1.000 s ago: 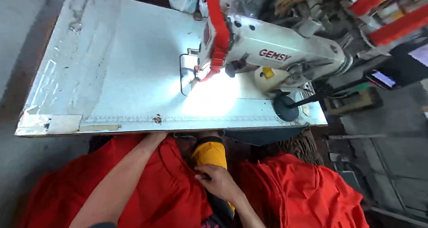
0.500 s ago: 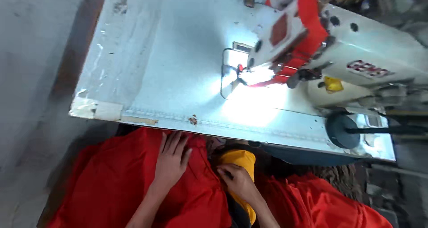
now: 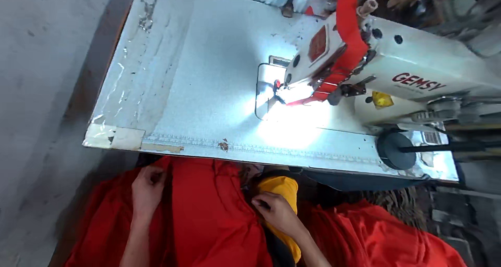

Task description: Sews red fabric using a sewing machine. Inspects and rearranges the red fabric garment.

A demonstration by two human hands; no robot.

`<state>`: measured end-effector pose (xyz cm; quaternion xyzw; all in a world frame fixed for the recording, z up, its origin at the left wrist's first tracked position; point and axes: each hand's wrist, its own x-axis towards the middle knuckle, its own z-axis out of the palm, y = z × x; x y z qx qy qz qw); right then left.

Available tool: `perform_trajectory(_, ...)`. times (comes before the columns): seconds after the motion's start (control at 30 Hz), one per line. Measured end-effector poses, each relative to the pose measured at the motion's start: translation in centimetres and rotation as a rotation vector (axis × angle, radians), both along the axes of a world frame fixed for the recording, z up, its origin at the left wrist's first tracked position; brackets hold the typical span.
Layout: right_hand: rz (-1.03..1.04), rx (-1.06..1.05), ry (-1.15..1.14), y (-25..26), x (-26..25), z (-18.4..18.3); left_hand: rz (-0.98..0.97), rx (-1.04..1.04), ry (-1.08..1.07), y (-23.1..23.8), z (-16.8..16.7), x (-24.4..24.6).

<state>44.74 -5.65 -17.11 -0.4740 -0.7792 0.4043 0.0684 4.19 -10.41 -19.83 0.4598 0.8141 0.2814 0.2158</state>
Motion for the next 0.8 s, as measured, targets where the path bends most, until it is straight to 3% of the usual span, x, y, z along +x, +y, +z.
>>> perform_trajectory(0.13,-0.040,0.025,0.027,0.4,0.1,0.2,0.127,0.141,0.056,-1.1,1.5,0.6)
perform_trajectory(0.4,0.079,-0.029,-0.020,1.4,-1.9,1.7,0.058,0.175,0.245,-1.9,1.4,-0.5)
perform_trajectory(0.5,0.065,-0.107,0.000,0.4,-1.4,1.0,0.096,0.251,0.304,-1.4,4.1,-0.9)
perform_trajectory(0.57,-0.019,-0.128,0.086,0.0,-1.2,0.9,0.111,0.378,0.350,-0.1,6.8,1.7)
perform_trajectory(0.67,-0.168,0.023,0.226,0.9,-2.9,2.6,-0.075,0.522,0.268,0.9,10.4,8.3)
perform_trajectory(0.8,-0.118,0.242,0.454,3.2,-7.3,7.2,-0.279,0.506,0.160,-0.4,10.4,14.3)
